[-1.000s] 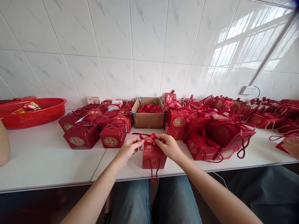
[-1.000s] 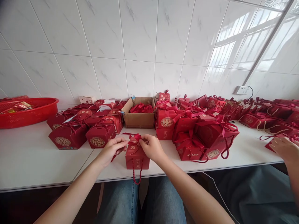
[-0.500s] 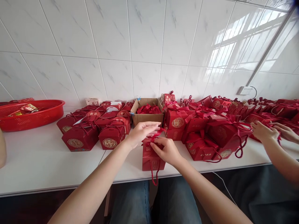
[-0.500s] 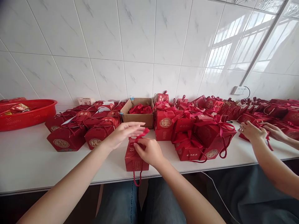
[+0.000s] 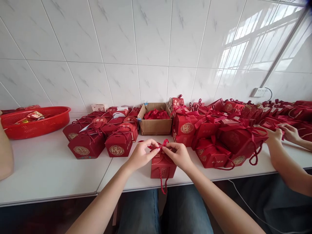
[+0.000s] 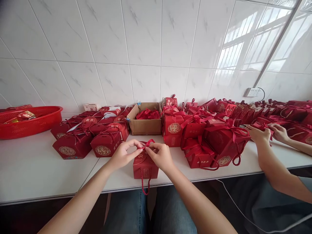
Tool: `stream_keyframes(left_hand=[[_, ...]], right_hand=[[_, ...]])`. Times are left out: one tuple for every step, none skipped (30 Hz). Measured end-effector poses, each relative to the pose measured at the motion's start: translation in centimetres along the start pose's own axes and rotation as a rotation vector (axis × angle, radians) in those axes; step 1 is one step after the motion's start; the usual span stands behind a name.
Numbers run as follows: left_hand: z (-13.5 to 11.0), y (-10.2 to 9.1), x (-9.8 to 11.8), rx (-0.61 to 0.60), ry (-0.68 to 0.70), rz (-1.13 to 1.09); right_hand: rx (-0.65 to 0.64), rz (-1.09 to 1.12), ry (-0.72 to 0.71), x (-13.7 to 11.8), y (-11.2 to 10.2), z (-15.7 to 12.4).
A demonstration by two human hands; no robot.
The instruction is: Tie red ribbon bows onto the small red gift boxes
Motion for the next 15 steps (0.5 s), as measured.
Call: stream_keyframes(left_hand=[[0.01,0.16,0.04,-0.007,0.003,-0.016],[0.05,0.30,0.02,-0.012,-0.003,-0.030],[0.10,0.43,-0.04,-0.019,-0.014,-0.043],[0.18,0.55,-0.12,-0.025,-0.029,-0.053],[0.27,0.65,-0.22,-0.029,-0.042,-0.061],[0.36,0.71,-0.33,-0.028,-0.052,-0.068],[0.44,0.74,-0.44,-0.023,-0.058,-0.073],[0.50,0.75,-0.54,-0.012,-0.058,-0.076],[0.54,0.74,-0.62,0.001,-0.054,-0.079],[0.55,0.74,-0.71,0.015,-0.048,-0.082],[0.53,0.76,-0.78,0.027,-0.042,-0.086],[0.49,0.78,-0.84,0.039,-0.035,-0.091],[0.45,0.81,-0.88,0.051,-0.028,-0.095],[0.40,0.83,-0.90,0.063,-0.020,-0.099],[0.36,0.84,-0.92,0.073,-0.014,-0.101]], right_hand=[[0.008,0.001,-0.004,0.04,0.01,-0.01],[0.013,0.000,-0.009,0.07,0.03,-0.03],[0.014,-0.002,-0.014,0.09,0.07,-0.04],[0.014,-0.003,-0.019,0.10,0.09,-0.05],[0.011,-0.003,-0.023,0.10,0.10,-0.06],[0.006,-0.001,-0.026,0.09,0.09,-0.07],[-0.001,0.002,-0.028,0.07,0.08,-0.07],[-0.010,0.005,-0.030,0.04,0.05,-0.06],[-0.020,0.009,-0.032,0.00,0.03,-0.06],[-0.028,0.012,-0.033,-0.04,0.00,-0.04],[-0.033,0.016,-0.034,-0.07,-0.04,-0.03],[-0.035,0.021,-0.034,-0.11,-0.08,-0.01],[-0.031,0.026,-0.034,-0.14,-0.14,0.01],[-0.024,0.033,-0.033,-0.17,-0.20,0.03],[-0.014,0.046,-0.030,-0.18,-0.27,0.04]])
Point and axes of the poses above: each hand's wrist, its own z-axis towards the middle knuckle, its own y-axis out of the palm, x = y × z, the point moved 7 cm from there along z, towards the middle knuckle, and after that the axes turned 2 degrees about x, right-handed, at the moved point
